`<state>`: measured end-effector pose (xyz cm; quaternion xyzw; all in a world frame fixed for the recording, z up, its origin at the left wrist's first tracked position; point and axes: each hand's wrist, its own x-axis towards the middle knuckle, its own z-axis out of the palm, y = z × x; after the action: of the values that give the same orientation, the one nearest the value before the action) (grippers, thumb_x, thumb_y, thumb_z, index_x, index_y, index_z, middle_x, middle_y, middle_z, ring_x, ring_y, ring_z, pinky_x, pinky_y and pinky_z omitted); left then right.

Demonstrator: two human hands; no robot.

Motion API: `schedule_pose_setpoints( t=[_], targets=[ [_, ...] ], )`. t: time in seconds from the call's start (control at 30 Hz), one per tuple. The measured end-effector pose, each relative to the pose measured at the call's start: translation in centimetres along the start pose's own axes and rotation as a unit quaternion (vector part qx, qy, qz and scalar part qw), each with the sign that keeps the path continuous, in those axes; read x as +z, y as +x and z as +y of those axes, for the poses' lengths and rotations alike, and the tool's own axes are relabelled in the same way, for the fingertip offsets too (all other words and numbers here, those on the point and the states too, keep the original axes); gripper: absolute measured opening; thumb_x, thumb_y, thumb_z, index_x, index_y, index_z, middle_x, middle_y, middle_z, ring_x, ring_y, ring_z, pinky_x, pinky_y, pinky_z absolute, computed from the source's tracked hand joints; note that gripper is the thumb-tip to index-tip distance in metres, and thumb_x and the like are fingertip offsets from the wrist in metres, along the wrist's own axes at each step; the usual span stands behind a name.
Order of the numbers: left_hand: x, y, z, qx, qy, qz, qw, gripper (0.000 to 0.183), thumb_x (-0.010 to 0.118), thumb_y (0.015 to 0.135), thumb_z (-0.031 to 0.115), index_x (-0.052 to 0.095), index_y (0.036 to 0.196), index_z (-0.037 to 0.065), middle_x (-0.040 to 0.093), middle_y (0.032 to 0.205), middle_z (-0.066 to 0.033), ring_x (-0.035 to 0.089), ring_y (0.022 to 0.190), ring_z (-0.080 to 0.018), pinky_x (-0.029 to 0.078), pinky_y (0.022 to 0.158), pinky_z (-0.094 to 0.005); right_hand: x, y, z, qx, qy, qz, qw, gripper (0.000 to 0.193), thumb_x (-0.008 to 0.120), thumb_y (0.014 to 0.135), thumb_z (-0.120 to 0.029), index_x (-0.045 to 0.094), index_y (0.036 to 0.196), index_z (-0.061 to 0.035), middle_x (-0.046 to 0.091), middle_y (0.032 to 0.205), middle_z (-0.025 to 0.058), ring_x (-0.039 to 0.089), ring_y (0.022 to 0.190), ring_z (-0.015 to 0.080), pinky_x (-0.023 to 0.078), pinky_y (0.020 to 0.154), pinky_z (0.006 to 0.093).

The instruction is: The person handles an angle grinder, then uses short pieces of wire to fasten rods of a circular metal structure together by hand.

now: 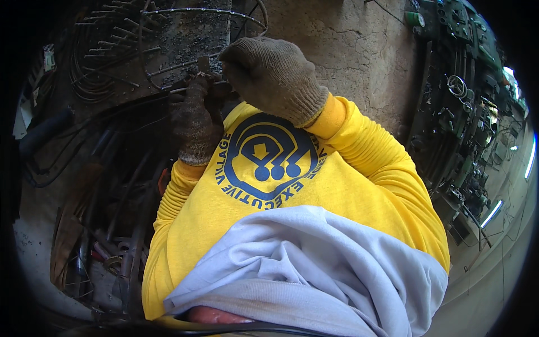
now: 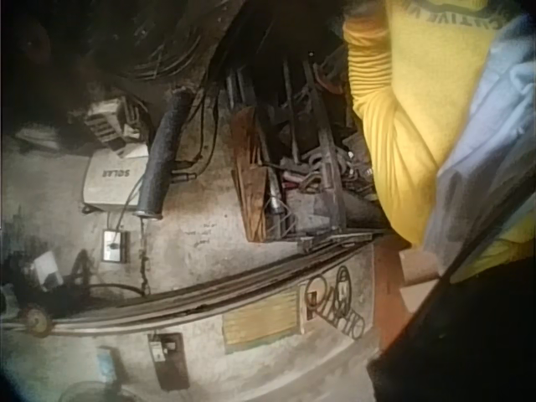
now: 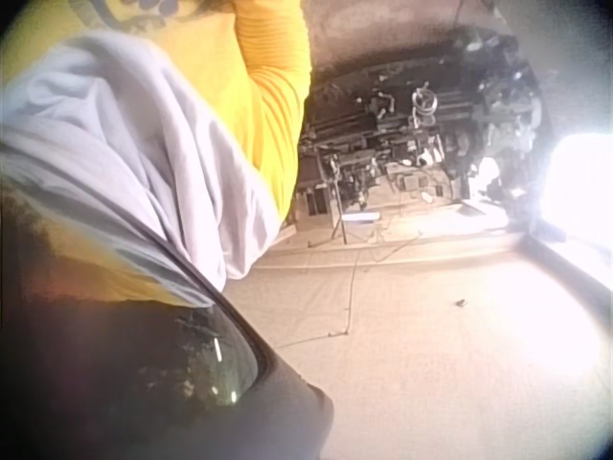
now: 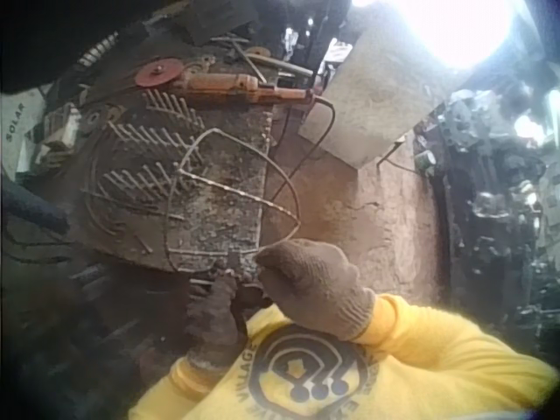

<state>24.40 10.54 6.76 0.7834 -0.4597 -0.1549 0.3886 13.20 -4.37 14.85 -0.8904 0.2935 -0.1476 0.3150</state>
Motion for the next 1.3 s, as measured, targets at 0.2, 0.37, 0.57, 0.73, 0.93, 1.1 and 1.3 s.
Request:
schedule_pose_setpoints(
  t=[0.2,0.37,0.57,0.73,0.93,1.1,1.3],
  targets=[
    [-0.7,0.6,0.2,0.051,0.014,0.018,0.998,0.039,0.071,0.083,0.003,0.070,0.122,0.007,0.076,0.103,-0.0143,0.069,0.097,-0.0354,0.053,0.087,-0.0432,0.5,0.7,-0.1,-0.017,0.005,0.004,1.000,0.019,0.067,0.096,-0.019,0.077,0.106,-0.0061,0.076,0.090,0.0141,0.075,0.075,0.0284,0.062,0.070,0.0364],
    [-0.2,0.5,-0.1,0.015,-0.016,0.008,1.000,0.035,0.072,0.083,0.004,0.071,0.119,0.007,0.076,0.103,-0.0134,0.069,0.096,-0.0346,0.053,0.087,-0.0416,0.7,0.5,0.2,-0.007,0.016,0.008,1.000,0.019,0.066,0.097,-0.019,0.077,0.106,-0.0067,0.076,0.089,0.0132,0.075,0.074,0.0277,0.062,0.069,0.0361],
    [-0.4,0.6,0.2,0.025,-0.010,0.022,0.999,0.037,0.072,0.083,0.005,0.071,0.119,0.007,0.076,0.103,-0.0127,0.068,0.096,-0.0343,0.052,0.087,-0.0404,1.0,0.7,0.1,-0.044,-0.021,0.022,0.999,0.017,0.068,0.095,-0.020,0.077,0.102,-0.0077,0.075,0.088,0.0134,0.074,0.075,0.0295,0.062,0.067,0.0368],
    [-0.5,0.7,0.3,0.039,-0.003,0.031,0.999,0.039,0.072,0.082,0.005,0.071,0.121,0.007,0.075,0.107,-0.0138,0.067,0.094,-0.0345,0.052,0.086,-0.0408,1.5,1.1,-0.2,-0.070,-0.062,0.021,0.995,0.014,0.069,0.093,-0.021,0.076,0.096,-0.0088,0.074,0.085,0.0138,0.073,0.073,0.0309,0.061,0.066,0.0378],
    [-0.5,0.6,0.0,0.036,-0.020,0.016,0.999,0.046,0.073,0.084,0.001,0.066,0.129,0.006,0.070,0.112,-0.0209,0.068,0.103,-0.0359,0.055,0.086,-0.0435,2.1,0.7,-0.1,-0.081,-0.079,-0.007,0.994,0.013,0.069,0.093,-0.021,0.075,0.095,-0.0090,0.074,0.085,0.0138,0.073,0.074,0.0314,0.061,0.065,0.0386],
    [-0.9,0.0,0.2,-0.009,-0.037,-0.021,0.999,0.043,0.072,0.086,0.002,0.067,0.128,0.007,0.070,0.113,-0.0195,0.068,0.103,-0.0358,0.055,0.085,-0.0424,-0.4,-0.2,-0.8,-0.044,-0.027,0.033,0.998,0.015,0.069,0.093,-0.020,0.076,0.098,-0.0067,0.075,0.089,0.0146,0.073,0.076,0.0312,0.061,0.069,0.0384],
    [-0.2,0.0,-3.3,0.013,-0.051,-0.004,0.999,0.036,0.074,0.084,0.003,0.071,0.119,0.006,0.075,0.103,-0.0149,0.072,0.094,-0.0305,0.055,0.082,-0.0367,2.0,0.5,-0.7,0.009,0.000,0.005,1.000,0.017,0.068,0.095,-0.018,0.077,0.104,-0.0062,0.075,0.093,0.0147,0.074,0.078,0.0307,0.061,0.070,0.0382]
  ],
)
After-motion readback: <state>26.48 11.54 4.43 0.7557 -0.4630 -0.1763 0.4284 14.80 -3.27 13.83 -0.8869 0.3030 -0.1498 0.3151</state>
